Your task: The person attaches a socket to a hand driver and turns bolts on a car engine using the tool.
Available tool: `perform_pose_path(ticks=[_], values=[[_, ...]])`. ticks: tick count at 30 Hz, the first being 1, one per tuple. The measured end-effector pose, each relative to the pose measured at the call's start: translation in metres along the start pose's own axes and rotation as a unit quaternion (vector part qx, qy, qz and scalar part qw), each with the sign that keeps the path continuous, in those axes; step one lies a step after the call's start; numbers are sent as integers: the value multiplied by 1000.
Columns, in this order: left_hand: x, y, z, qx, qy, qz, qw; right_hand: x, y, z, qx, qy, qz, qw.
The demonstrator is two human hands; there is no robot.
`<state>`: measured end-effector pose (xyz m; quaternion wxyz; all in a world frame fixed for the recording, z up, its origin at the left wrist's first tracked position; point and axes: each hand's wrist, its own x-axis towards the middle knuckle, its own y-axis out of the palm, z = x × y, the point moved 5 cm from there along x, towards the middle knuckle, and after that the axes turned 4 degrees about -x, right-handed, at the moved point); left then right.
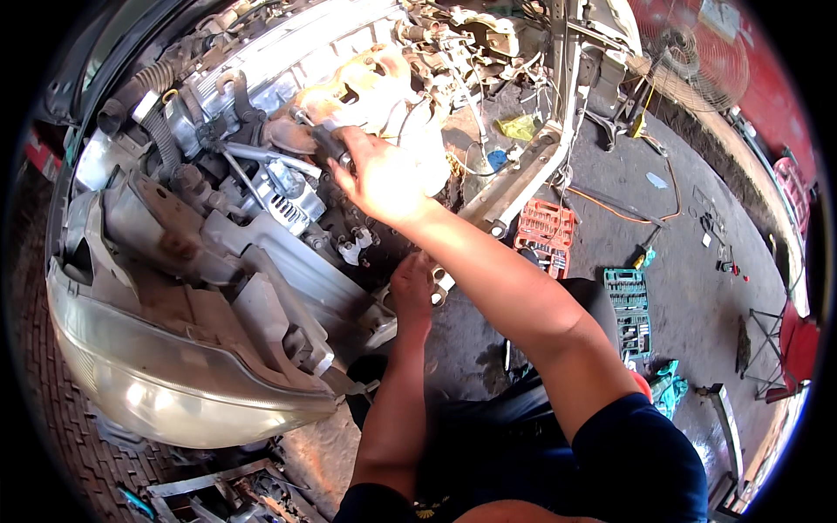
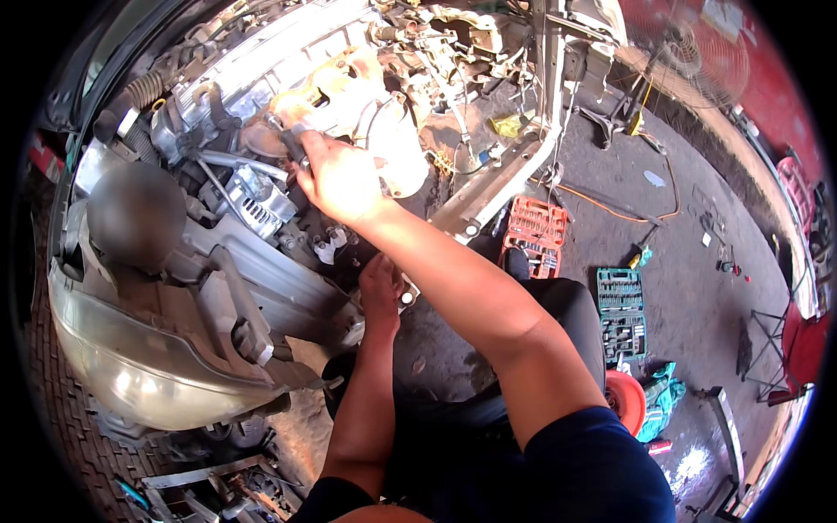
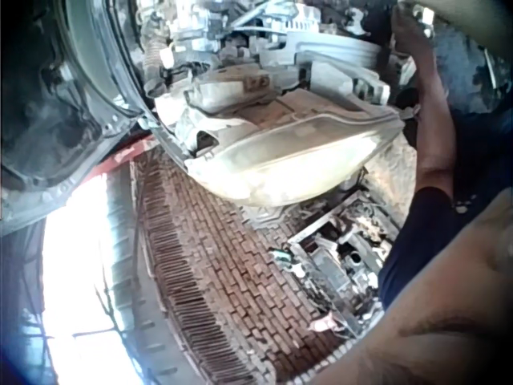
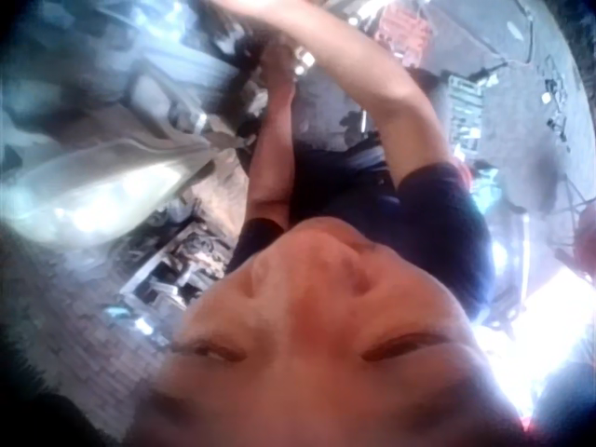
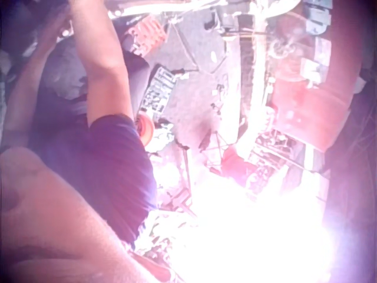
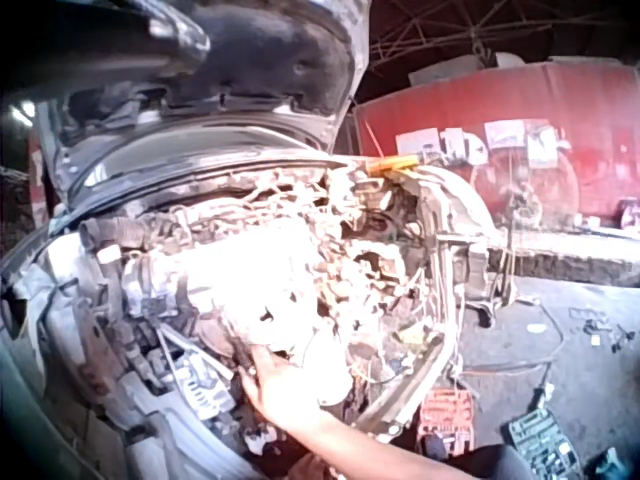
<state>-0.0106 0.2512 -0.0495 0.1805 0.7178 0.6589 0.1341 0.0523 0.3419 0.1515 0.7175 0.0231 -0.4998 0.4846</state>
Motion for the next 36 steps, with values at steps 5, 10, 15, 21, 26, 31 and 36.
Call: perform_pose_path(ticks=[5, 10, 15, 21, 26, 31, 36], values=[[-4, -13, -4, 34, 6, -22, 999, 15, -18, -2, 38, 184, 112, 976], [12, -7, -12, 45, 49, -19, 998, 17, -13, -24, -52, -81, -34, 995], [17, -25, -24, 23, 74, -83, 994, 26, -17, -8, -56, 41, 79, 994], [13, -31, -24, 40, 68, -101, 992, 19, -3, 3, -57, -55, 61, 995], [13, -13, -9, 86, 66, -58, 992, 16, 7, -18, 88, 189, 132, 969], [14, -13, 5, 113, 27, -26, 993, 16, -6, 0, 35, 3, -45, 998], [10, 7, 4, 250, 130, 31, 959, 20, -6, -13, 12, 20, 16, 1000]])
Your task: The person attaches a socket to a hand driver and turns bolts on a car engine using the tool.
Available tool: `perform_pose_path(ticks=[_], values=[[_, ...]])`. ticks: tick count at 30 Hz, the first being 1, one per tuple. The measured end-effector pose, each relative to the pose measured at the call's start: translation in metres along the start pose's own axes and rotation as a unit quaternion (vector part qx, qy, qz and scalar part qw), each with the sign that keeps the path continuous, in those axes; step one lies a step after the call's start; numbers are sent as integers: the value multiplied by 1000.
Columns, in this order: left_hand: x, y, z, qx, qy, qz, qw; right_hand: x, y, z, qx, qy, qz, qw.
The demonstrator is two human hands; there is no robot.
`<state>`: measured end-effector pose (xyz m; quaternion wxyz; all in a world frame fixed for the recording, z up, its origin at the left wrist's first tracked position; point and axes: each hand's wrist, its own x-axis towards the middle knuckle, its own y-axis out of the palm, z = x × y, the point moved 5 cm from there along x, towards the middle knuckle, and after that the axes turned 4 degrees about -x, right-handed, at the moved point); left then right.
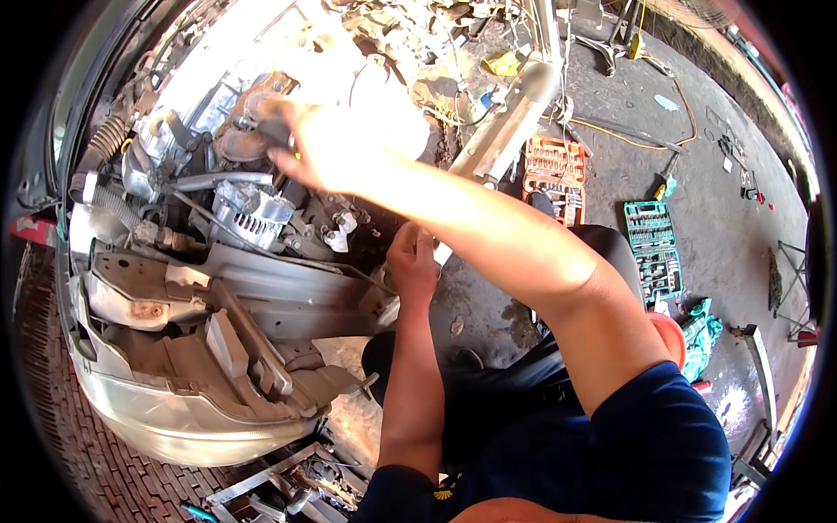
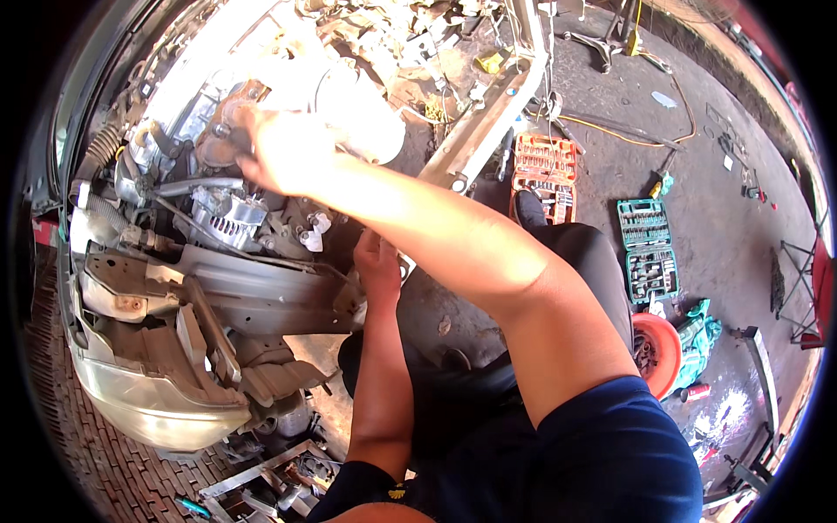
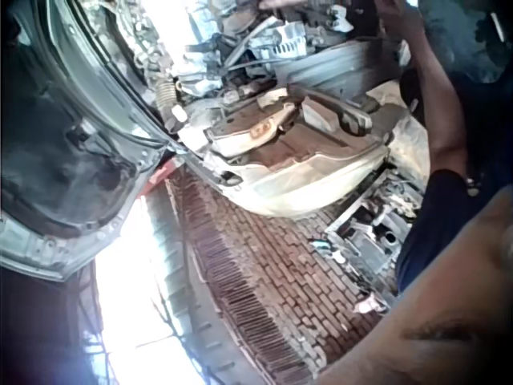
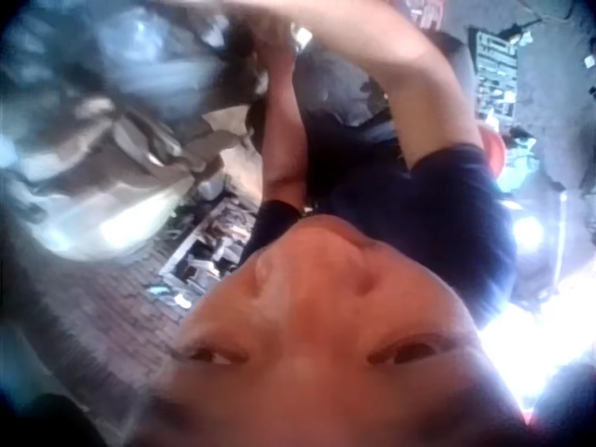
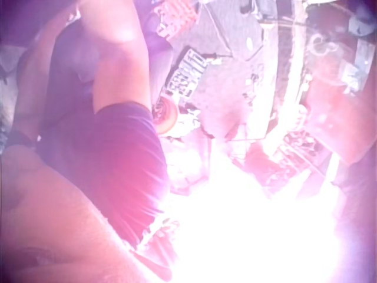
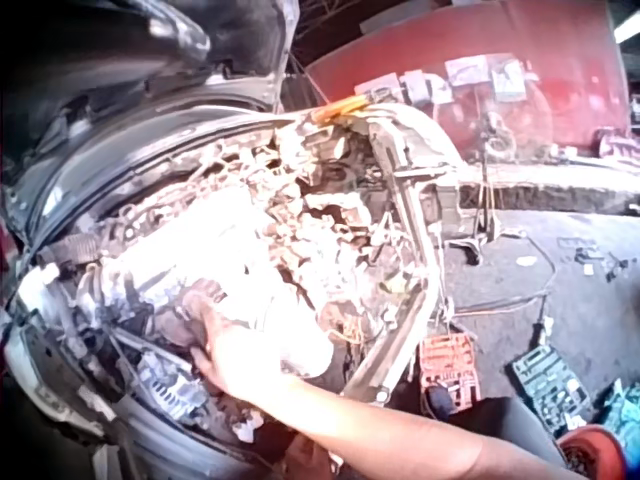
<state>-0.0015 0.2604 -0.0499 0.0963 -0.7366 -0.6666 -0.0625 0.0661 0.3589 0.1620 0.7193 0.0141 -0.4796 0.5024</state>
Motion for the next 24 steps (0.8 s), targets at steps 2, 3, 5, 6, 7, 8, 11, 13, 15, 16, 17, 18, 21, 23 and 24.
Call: perform_pose_path(ticks=[2, 3, 5, 6, 7, 8, 11, 13, 15, 16, 17, 18, 21, 23, 24], values=[[-1, 1, 3, 6, -43, 4, 999, -8, 3, 1, -39, -81, 1, 996], [0, -2, 5, 71, -46, 23, 996, -6, 5, 1, -30, -49, 22, 998], [0, 0, 6, 137, -13, 28, 990, -3, 3, -2, -17, -15, 37, 999], [0, 4, 6, 144, -12, 30, 989, -2, -7, -5, 21, -14, -35, 999], [-1, 7, 8, 110, -31, 14, 993, -2, -17, -9, 58, -13, -108, 992], [0, 9, 8, 97, -39, 7, 995, -4, -22, -15, 62, -10, -114, 992], [3, 0, 0, 210, -9, 11, 977, -17, -59, -51, 146, 62, -201, 967], [6, 8, -6, 264, 22, 10, 964, -17, -80, -101, 252, 175, -201, 930], [9, 22, -6, 335, 18, 37, 941, -22, -97, -135, 87, 38, -299, 950], [10, 22, -2, 345, 20, 38, 938, -22, -95, -151, 73, 25, -315, 946], [11, 23, 2, 397, 43, 56, 915, -21, -92, -166, 59, 13, -331, 942], [13, 26, 2, 447, 63, 72, 889, -14, -85, -182, 109, 74, -277, 952], [13, 23, 9, 499, 9, 103, 860, -6, -67, -197, 218, 147, -203, 943], [12, 21, 10, 532, 12, 107, 840, 5, -62, -193, 272, 168, -166, 933], [13, 27, 8, 538, 10, 104, 837, 9, -61, -197, 279, 169, -166, 931]])
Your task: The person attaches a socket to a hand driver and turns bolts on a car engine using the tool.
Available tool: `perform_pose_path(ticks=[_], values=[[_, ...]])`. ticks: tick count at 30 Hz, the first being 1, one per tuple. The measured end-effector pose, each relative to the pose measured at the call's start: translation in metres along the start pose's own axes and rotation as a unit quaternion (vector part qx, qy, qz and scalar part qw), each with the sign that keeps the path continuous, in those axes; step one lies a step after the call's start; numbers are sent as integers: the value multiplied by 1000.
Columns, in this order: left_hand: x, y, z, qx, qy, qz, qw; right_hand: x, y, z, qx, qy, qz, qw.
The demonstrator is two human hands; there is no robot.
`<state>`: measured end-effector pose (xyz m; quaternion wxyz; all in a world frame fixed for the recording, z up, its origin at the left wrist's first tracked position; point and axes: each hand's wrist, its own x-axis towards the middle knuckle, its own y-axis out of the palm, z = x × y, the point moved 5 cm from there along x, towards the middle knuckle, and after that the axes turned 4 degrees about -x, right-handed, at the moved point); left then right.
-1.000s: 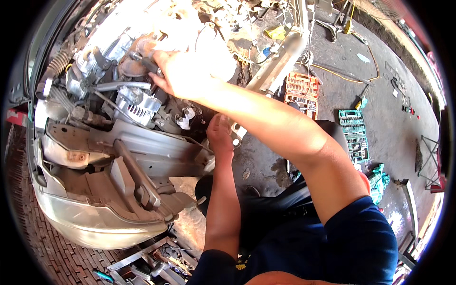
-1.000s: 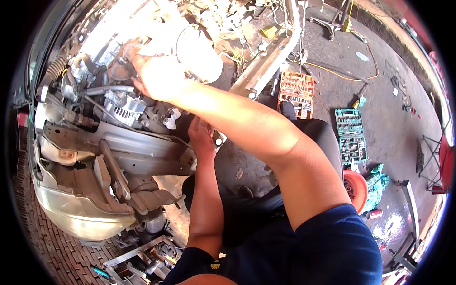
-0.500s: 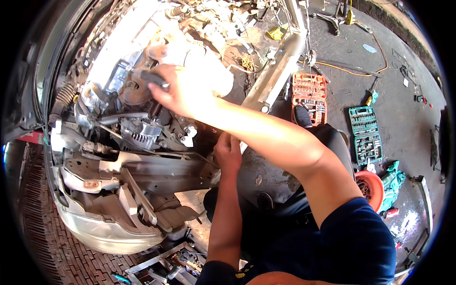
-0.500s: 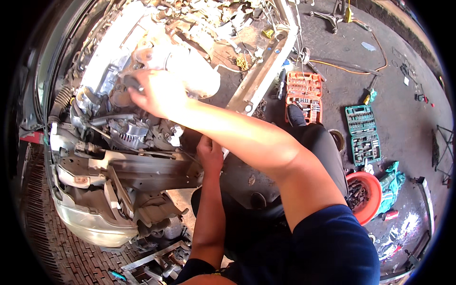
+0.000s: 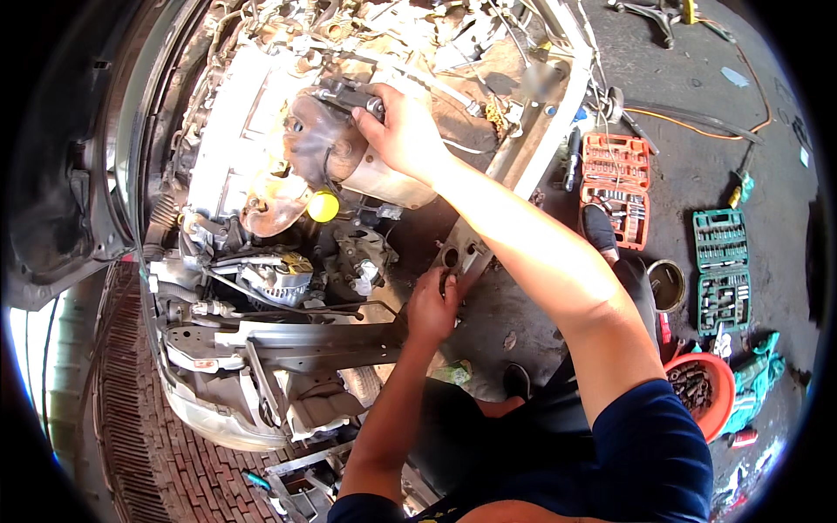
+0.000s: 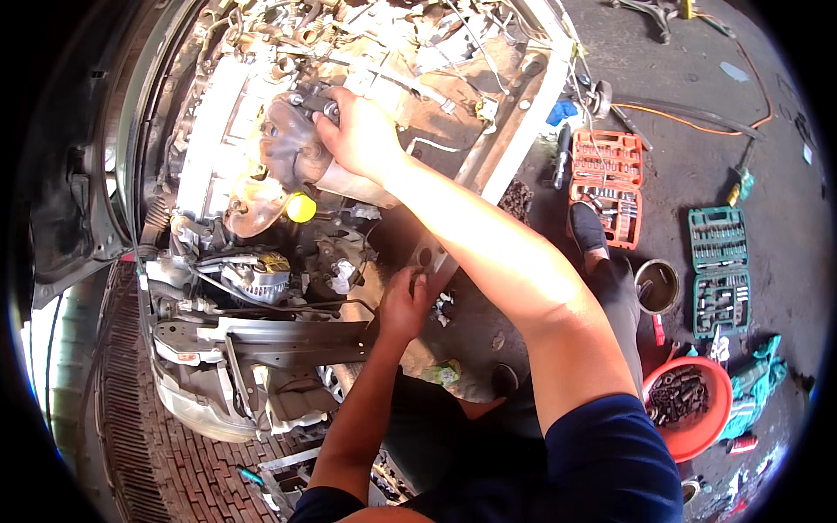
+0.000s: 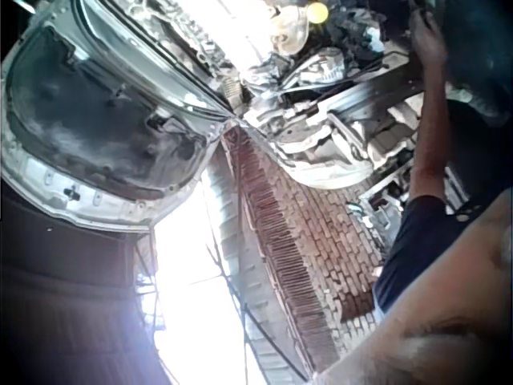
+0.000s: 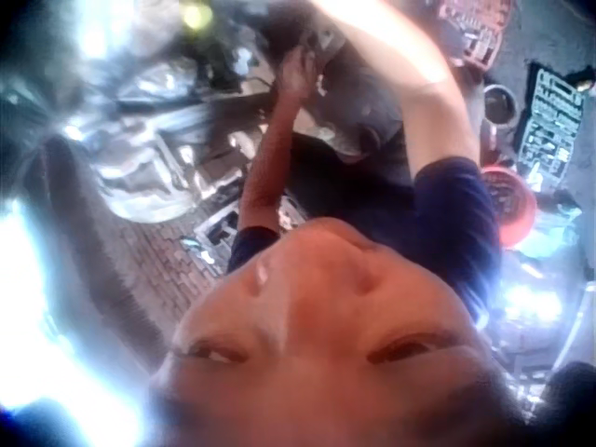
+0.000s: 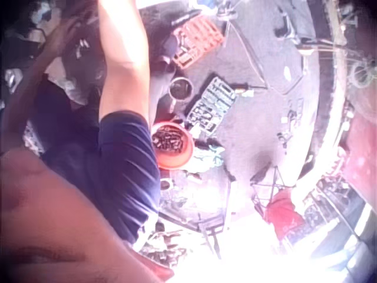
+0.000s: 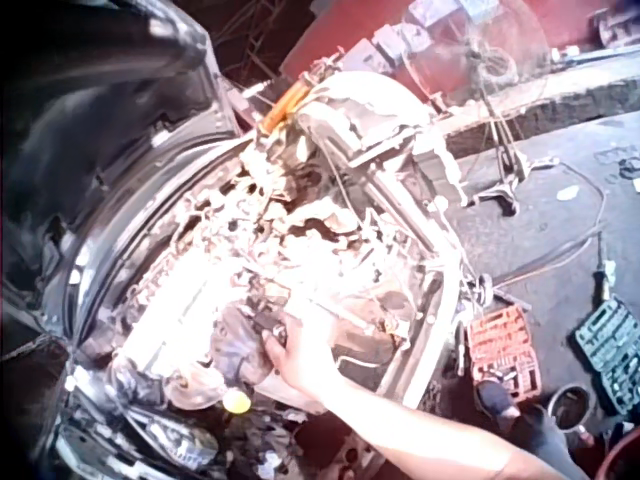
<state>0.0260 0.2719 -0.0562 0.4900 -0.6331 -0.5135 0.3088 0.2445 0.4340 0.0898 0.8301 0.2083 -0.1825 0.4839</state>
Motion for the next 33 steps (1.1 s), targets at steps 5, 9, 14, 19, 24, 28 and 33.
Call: perform_pose_path(ticks=[5, 9, 14, 19, 24, 28, 33], values=[[2, 0, -14, -29, -5, 3, 1000, 26, 5, -17, -5, 21, 14, 1000], [2, -4, -16, -27, -4, 1, 1000, 25, 6, -23, 44, 40, 16, 998], [-8, -13, -13, -90, 54, -81, 991, 1, -17, -45, 472, 227, -21, 852], [-20, -26, 19, -199, 39, -191, 960, -57, -74, -19, 562, 238, -2, 792], [-6, -83, -33, -743, -103, -227, 621, -175, -128, 11, 516, 292, 26, 805], [11, -125, -53, -842, 50, -26, 537, -257, -151, 45, 540, 285, 63, 790], [1, -124, -87, -834, -3, -77, 547, -287, -153, 60, 558, 276, 51, 781]])
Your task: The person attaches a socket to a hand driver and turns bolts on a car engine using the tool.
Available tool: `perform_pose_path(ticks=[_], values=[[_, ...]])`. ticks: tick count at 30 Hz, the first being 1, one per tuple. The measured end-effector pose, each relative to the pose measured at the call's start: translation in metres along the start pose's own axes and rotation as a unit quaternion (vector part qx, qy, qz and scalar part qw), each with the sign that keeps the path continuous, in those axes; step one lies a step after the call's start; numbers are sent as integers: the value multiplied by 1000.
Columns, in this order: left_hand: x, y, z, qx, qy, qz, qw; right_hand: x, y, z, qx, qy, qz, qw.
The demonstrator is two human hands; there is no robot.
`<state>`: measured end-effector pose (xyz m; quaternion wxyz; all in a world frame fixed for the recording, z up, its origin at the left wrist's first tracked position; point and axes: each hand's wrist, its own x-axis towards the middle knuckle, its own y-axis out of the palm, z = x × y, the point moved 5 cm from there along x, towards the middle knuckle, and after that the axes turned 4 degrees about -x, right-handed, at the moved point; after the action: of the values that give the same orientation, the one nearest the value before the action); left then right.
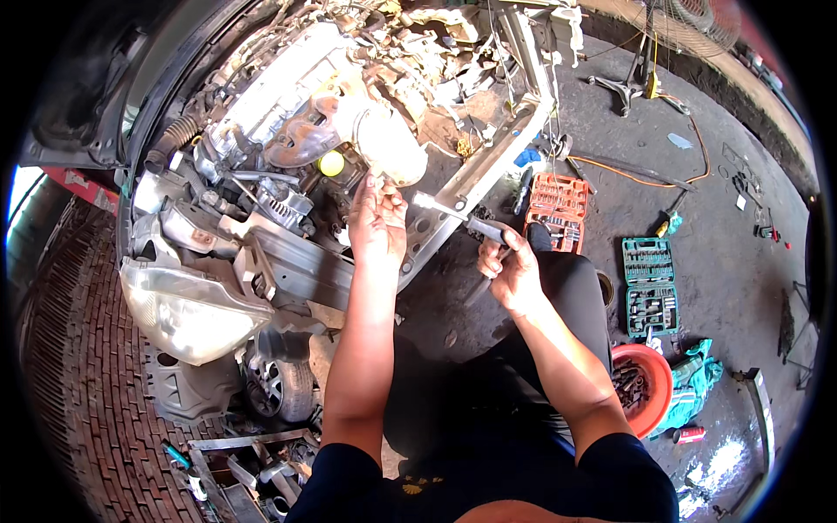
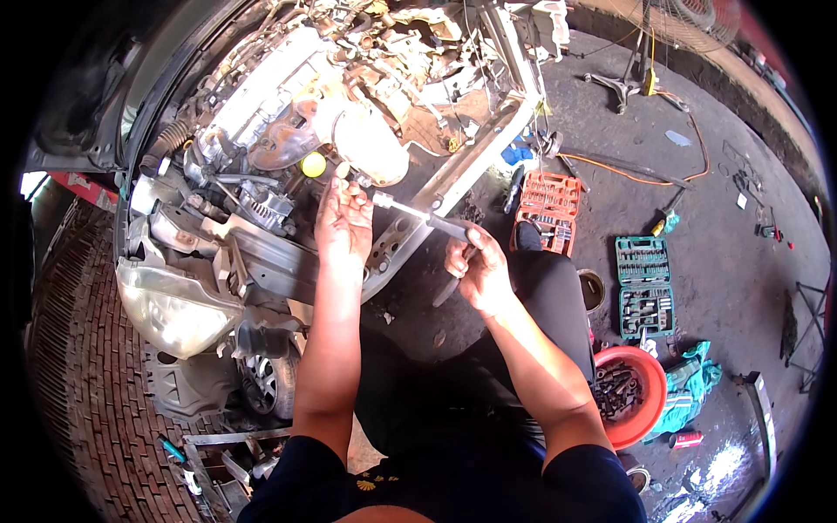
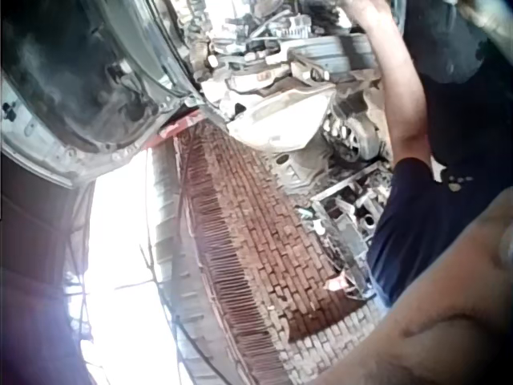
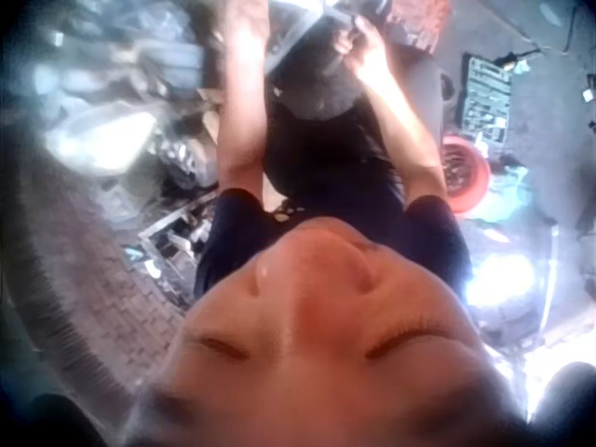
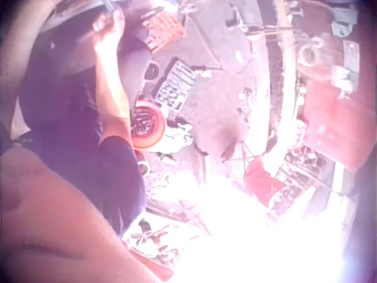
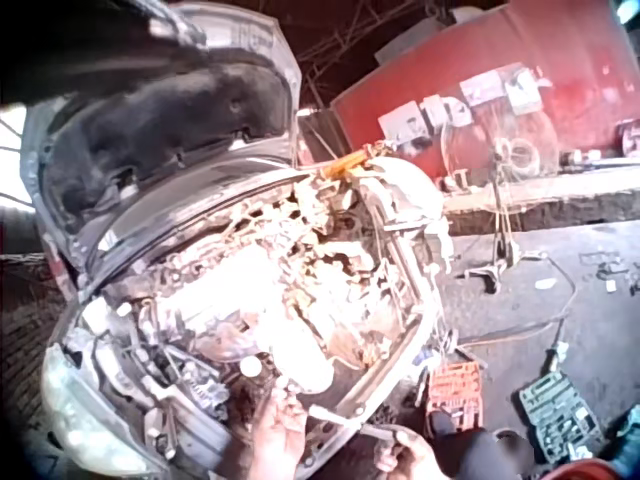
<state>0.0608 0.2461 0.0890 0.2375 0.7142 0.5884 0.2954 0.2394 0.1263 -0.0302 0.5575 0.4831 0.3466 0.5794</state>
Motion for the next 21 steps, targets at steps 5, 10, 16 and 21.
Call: perform_pose_path(ticks=[5, 10, 16, 21], values=[[-23, 14, -8, 66, 45, 45, 996, 2, 16, 4, -89, -51, 23, 994], [-32, 13, -2, 108, 20, 73, 991, -1, 19, 2, -123, -76, -12, 989], [-32, 29, 2, 196, 60, 56, 977, 4, 18, 11, -140, -101, -22, 985], [-36, 51, 3, 220, 116, 27, 968, 2, 28, 21, -269, -160, 8, 950]])
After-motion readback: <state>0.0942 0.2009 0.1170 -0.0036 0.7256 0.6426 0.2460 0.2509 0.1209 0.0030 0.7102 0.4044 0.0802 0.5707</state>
